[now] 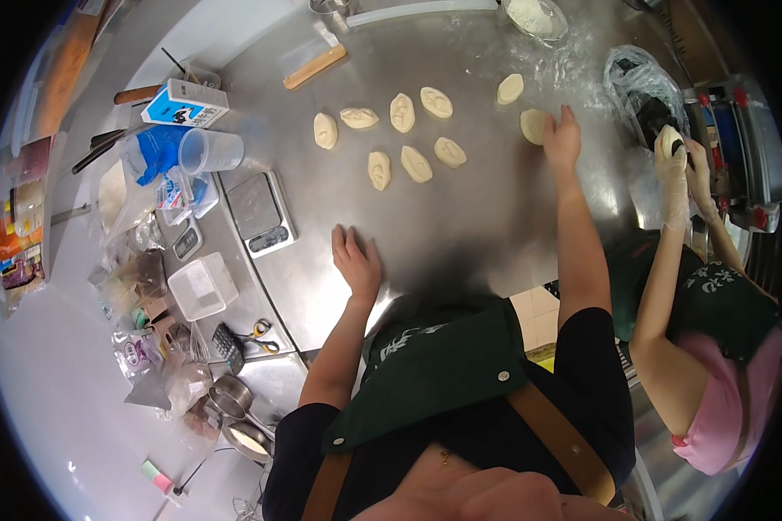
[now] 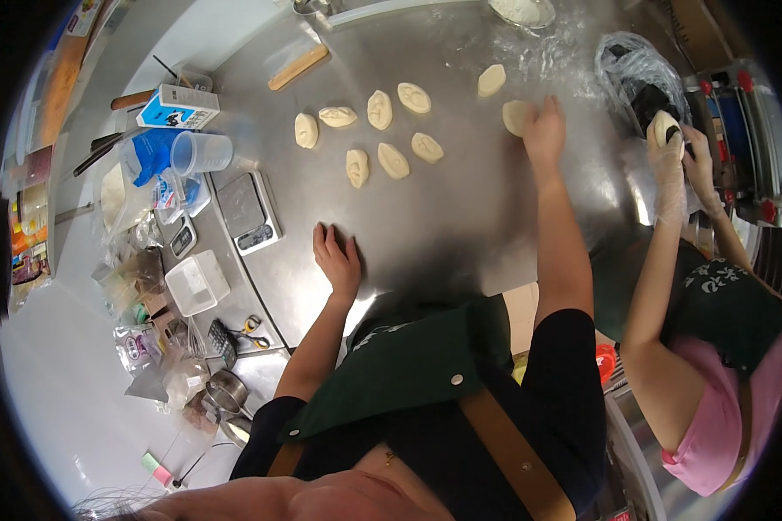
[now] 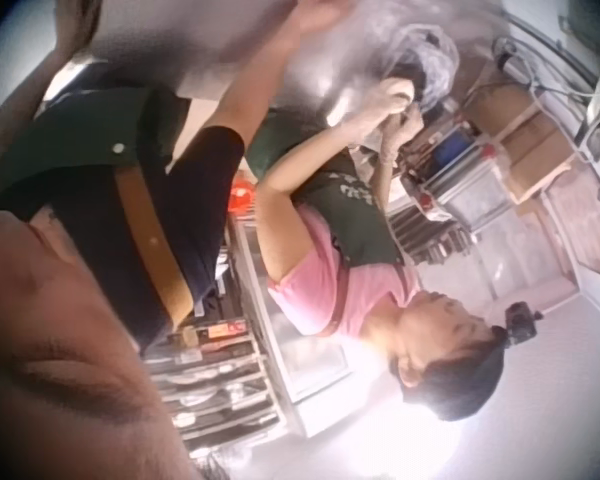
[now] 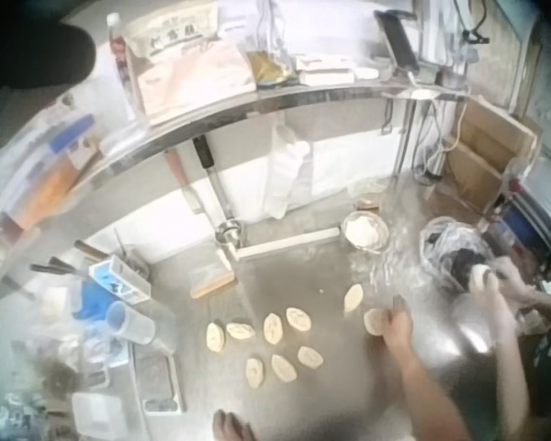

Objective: The person shapes pieces of dough into rounds by pressing and rolling them with both hands on a stainless steel work surface.

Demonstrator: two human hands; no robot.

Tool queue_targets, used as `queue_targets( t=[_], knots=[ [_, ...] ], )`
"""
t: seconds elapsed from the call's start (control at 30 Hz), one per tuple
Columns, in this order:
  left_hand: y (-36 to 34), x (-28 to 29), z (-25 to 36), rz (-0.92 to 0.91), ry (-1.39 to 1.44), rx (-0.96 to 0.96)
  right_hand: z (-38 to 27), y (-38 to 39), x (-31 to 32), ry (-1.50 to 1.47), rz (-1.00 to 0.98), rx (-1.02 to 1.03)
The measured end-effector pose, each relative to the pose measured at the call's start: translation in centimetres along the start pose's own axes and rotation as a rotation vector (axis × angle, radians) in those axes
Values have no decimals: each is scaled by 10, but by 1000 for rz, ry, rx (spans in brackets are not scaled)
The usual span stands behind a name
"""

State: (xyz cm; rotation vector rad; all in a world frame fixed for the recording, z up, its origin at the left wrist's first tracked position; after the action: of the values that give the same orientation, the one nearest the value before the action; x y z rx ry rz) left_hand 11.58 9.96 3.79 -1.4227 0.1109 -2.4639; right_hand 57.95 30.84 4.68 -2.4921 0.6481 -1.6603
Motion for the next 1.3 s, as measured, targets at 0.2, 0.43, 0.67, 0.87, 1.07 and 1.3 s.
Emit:
queue_targets(
  t=[0.2, 0.43, 0.67, 0.87, 1.07, 1.3],
  knots=[
    [2, -17, 16, -143, -179, -83, 64, -68, -64, 157, -289, -42],
    [6, -13, 9, -152, -198, -55, 19, -87, -99, 360, -232, 238],
    [4, -13, 7, -140, -237, -37, 77, -65, -58, -617, -608, -484],
    [0, -9, 10, -140, -155, -58, -23, 59, -4, -1825, -596, -684],
    [2, -15, 7, -90, -187, -92, -136, 241, -27, -1408, -916, -842],
    [5, -14, 6, -100, -158, -59, -219, 235, 29, -522, -564, 345]
  ],
)
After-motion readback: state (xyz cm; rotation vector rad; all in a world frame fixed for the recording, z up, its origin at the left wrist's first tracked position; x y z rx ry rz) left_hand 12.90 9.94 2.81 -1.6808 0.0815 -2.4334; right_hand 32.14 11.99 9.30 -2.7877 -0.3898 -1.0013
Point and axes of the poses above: each hand's wrist, its own y-axis away from the middle knuckle, its own x-axis out of the back of the hand, z = x × y, the point moved 9 cm from there along -y, towards the middle knuckle, and after that the axes turned 3 degrees about -z, right-handed, at the moved point
